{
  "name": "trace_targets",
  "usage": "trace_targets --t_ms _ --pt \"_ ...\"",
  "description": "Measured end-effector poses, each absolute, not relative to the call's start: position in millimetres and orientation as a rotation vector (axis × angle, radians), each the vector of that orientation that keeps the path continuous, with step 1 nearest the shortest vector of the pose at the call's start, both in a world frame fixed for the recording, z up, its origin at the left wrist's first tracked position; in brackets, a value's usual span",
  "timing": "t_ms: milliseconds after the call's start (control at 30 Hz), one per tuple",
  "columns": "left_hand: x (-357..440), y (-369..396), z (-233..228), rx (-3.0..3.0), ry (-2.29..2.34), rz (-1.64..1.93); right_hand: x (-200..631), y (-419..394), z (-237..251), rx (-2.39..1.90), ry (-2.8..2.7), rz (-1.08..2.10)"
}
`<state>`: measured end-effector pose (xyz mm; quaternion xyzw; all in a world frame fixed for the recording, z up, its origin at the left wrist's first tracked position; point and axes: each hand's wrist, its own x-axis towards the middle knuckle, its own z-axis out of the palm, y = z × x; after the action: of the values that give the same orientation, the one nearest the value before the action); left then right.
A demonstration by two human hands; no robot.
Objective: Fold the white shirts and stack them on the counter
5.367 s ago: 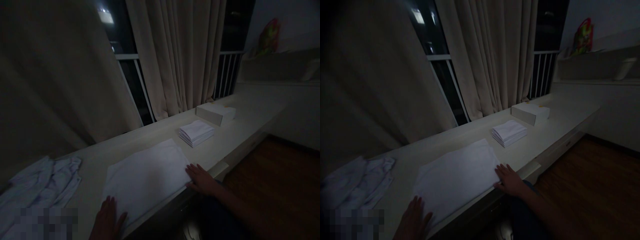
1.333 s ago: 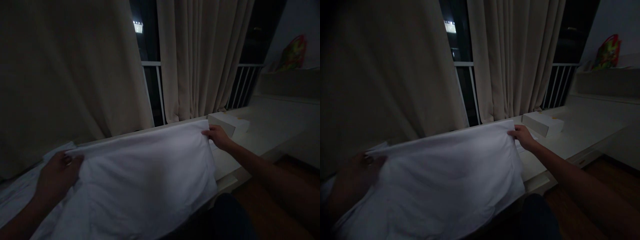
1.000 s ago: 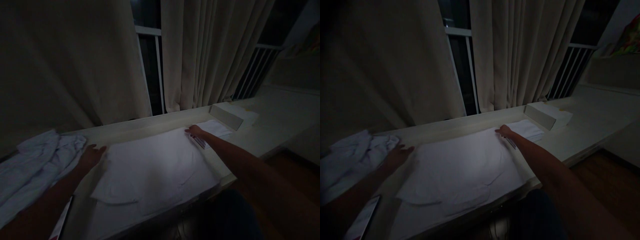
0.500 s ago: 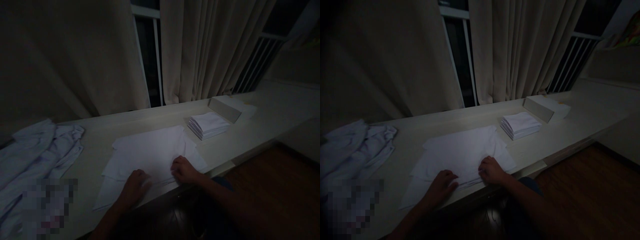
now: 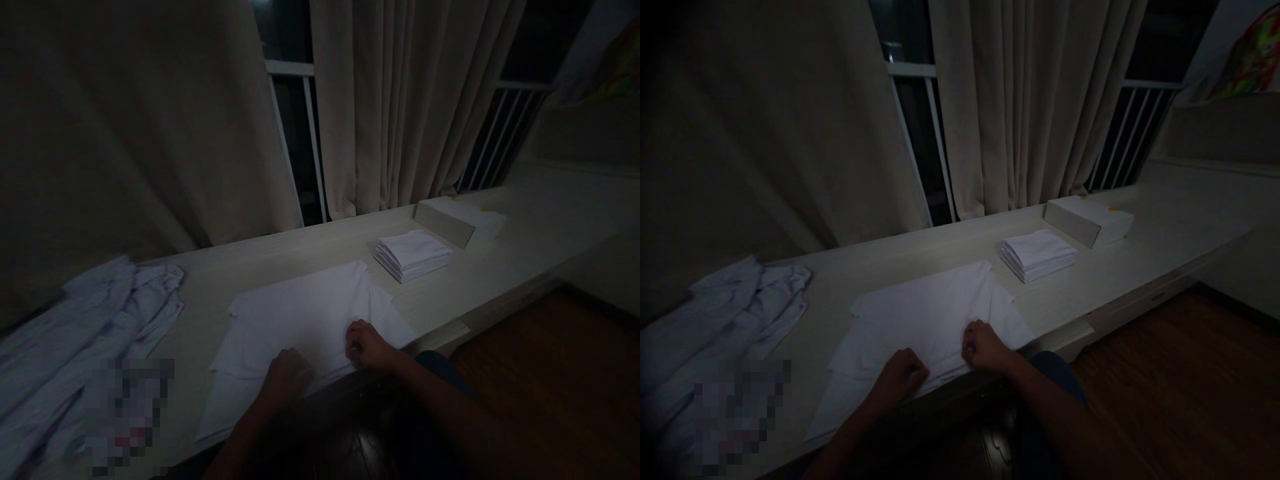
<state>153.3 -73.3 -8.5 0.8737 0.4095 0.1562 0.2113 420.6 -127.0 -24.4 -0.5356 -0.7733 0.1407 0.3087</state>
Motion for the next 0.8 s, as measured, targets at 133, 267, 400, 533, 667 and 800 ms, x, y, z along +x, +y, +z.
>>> trace_targets --t_ms 133,267,400,533,667,800 --pt "162.6 -72.4 -5.2 2.377 1.212 0.425 422.6 -116.7 -35.1 -1.510 -1.940 0.410" --pt "165.0 -71.0 -2.2 2.344 1.248 0.401 427.8 -113.4 -41.0 -1.510 -1.861 0.477" --pt "165.9 -69.8 -1.2 2.321 1.254 0.378 433.6 -114.9 -42.0 -1.463 -1.803 0.564" --pt "166.5 -70.0 0.7 2.307 1.246 0.347 436.4 -118.0 -35.6 -1.386 -1.803 0.596" --pt "167.5 -69.1 2.6 2.298 1.235 0.311 439.8 -126.2 -24.8 -1.361 -1.766 0.468" --pt "167.9 -66.0 0.3 2.284 1.226 0.286 441.8 -143.3 -19.5 -1.397 -1.796 0.325"
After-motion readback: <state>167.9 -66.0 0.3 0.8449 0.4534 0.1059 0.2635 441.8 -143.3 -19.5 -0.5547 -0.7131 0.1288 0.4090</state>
